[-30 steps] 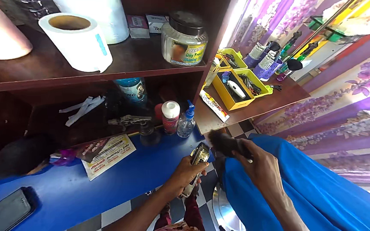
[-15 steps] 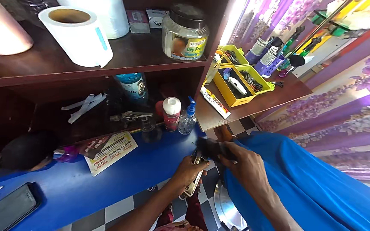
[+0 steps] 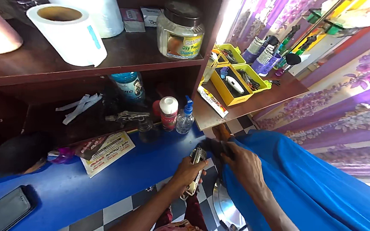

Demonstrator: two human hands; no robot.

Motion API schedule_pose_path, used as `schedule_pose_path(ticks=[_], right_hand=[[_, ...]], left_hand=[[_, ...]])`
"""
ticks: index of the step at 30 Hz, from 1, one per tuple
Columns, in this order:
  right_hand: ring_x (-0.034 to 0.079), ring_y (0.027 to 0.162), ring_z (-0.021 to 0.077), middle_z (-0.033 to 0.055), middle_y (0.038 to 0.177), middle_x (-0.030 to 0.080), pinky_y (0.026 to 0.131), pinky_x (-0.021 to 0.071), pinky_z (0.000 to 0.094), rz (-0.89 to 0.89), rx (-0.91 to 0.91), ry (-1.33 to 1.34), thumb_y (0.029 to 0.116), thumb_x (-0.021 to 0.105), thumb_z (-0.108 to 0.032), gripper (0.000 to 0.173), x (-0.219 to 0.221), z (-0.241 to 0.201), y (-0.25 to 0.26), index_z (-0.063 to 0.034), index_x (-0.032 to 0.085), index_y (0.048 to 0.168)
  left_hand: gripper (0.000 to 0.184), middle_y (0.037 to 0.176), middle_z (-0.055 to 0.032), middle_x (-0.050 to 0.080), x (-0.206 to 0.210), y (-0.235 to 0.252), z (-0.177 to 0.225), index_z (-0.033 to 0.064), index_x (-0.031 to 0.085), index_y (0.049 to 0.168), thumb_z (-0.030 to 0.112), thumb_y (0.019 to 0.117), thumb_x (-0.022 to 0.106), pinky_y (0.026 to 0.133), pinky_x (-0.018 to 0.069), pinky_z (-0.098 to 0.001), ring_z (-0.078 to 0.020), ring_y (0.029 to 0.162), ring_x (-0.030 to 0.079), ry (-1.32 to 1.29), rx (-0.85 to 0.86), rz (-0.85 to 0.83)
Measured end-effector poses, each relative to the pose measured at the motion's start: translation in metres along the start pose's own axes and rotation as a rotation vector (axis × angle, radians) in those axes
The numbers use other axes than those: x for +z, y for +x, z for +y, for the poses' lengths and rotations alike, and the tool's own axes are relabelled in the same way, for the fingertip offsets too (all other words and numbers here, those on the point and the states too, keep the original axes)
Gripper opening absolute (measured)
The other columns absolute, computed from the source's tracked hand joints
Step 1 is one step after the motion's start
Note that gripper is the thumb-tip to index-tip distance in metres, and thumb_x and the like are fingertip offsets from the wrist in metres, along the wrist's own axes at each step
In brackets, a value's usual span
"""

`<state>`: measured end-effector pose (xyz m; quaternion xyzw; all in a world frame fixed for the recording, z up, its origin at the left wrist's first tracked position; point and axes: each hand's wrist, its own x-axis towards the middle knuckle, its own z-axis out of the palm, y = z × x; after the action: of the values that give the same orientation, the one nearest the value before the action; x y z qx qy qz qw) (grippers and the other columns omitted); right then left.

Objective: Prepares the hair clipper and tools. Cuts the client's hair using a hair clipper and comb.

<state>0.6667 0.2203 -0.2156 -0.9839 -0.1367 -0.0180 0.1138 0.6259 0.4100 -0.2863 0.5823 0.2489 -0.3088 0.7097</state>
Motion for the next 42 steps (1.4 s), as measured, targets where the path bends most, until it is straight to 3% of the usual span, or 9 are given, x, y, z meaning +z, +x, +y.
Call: schedule_pose_path(ticks=[8, 12, 17, 21, 25, 29, 33, 38, 42], right_hand=[[0.073, 0.079, 0.0328, 0.0106, 0.091, 0.075, 0.067, 0.0565, 0.0571, 0.064, 0.079, 0.052, 0.0899, 0.075, -0.031, 0.033, -0.002, 0.017, 0.009, -0.0144, 0.074, 0.118], [0.075, 0.081, 0.0103, -0.0017, 0.095, 0.076, 0.068, 0.0649, 0.0347, 0.257, 0.017, 0.355, 0.0902, 0.072, -0.038, 0.036, 0.006, 0.013, -0.016, -0.0127, 0.072, 0.116], [0.075, 0.080, 0.0276, 0.0073, 0.093, 0.077, 0.068, 0.0587, 0.0546, 0.097, 0.106, 0.162, 0.0881, 0.074, -0.034, 0.036, 0.003, 0.025, -0.026, -0.0135, 0.075, 0.118], [0.075, 0.081, 0.0114, -0.0014, 0.097, 0.076, 0.068, 0.0651, 0.0359, 0.236, 0.057, 0.323, 0.0910, 0.071, -0.039, 0.037, -0.008, 0.015, -0.021, -0.0141, 0.072, 0.118], [0.074, 0.086, 0.0256, 0.0049, 0.100, 0.077, 0.077, 0.0590, 0.0537, -0.104, 0.160, 0.151, 0.0892, 0.071, -0.043, 0.041, -0.015, 0.022, -0.019, -0.0180, 0.073, 0.122], [0.075, 0.081, 0.0153, -0.0011, 0.097, 0.077, 0.070, 0.0638, 0.0414, 0.082, 0.096, 0.217, 0.0903, 0.069, -0.046, 0.042, -0.017, 0.014, -0.016, -0.0166, 0.071, 0.120], [0.074, 0.090, 0.0230, 0.0037, 0.104, 0.076, 0.080, 0.0597, 0.0520, -0.111, 0.196, 0.247, 0.0898, 0.072, -0.043, 0.042, -0.022, 0.028, -0.003, -0.0175, 0.070, 0.123], [0.072, 0.087, 0.0161, 0.0042, 0.102, 0.071, 0.076, 0.0638, 0.0359, 0.512, 0.149, 1.240, 0.0906, 0.071, -0.013, 0.036, -0.052, 0.040, 0.019, -0.0088, 0.060, 0.124], [0.069, 0.102, 0.0227, 0.0080, 0.122, 0.064, 0.084, 0.0624, 0.0427, 0.402, 0.166, 1.438, 0.0829, 0.076, -0.008, 0.081, -0.035, 0.046, 0.041, -0.0203, 0.034, 0.151]], left_hand=[[0.040, 0.089, -0.0080, 0.074, 0.000, 0.002, 0.000, 0.0019, 0.058, 0.120, 0.036, 0.1009, 0.066, 0.056, 0.0596, -0.0293, -0.0166, 0.061, 0.070, -0.008, 0.028, -0.022], [0.042, 0.088, -0.0107, 0.073, 0.002, 0.001, -0.003, 0.0018, 0.059, 0.125, 0.040, 0.1090, 0.048, 0.054, 0.0579, -0.0274, -0.0167, 0.060, 0.068, -0.311, 0.006, -0.155], [0.049, 0.084, -0.0100, 0.066, 0.001, 0.000, -0.013, 0.0026, 0.056, 0.118, 0.046, 0.1111, 0.034, 0.054, 0.0567, -0.0254, -0.0152, 0.060, 0.065, -0.631, -0.050, -0.280], [0.053, 0.083, -0.0096, 0.064, 0.003, 0.000, -0.019, 0.0025, 0.057, 0.116, 0.048, 0.1110, 0.030, 0.054, 0.0573, -0.0252, -0.0151, 0.060, 0.065, -0.736, -0.046, -0.359], [0.053, 0.079, -0.0092, 0.064, 0.002, 0.000, -0.017, 0.0022, 0.059, 0.113, 0.048, 0.1104, 0.033, 0.053, 0.0573, -0.0262, -0.0155, 0.058, 0.064, -0.777, -0.067, -0.355], [0.052, 0.081, -0.0088, 0.064, 0.000, 0.000, -0.018, 0.0030, 0.058, 0.114, 0.049, 0.1101, 0.034, 0.053, 0.0574, -0.0257, -0.0151, 0.059, 0.064, -0.751, -0.055, -0.379], [0.049, 0.080, -0.0088, 0.064, -0.003, -0.002, -0.010, 0.0026, 0.058, 0.115, 0.045, 0.1111, 0.034, 0.053, 0.0570, -0.0257, -0.0152, 0.059, 0.064, -0.646, -0.028, -0.362], [0.045, 0.079, -0.0085, 0.065, -0.005, 0.002, -0.006, 0.0032, 0.058, 0.117, 0.043, 0.1105, 0.040, 0.053, 0.0571, -0.0265, -0.0151, 0.059, 0.065, -0.503, -0.029, -0.347], [0.043, 0.081, -0.0075, 0.069, -0.003, 0.004, 0.003, 0.0041, 0.059, 0.121, 0.043, 0.1087, 0.046, 0.056, 0.0588, -0.0272, -0.0148, 0.060, 0.067, -0.221, 0.001, -0.419]])
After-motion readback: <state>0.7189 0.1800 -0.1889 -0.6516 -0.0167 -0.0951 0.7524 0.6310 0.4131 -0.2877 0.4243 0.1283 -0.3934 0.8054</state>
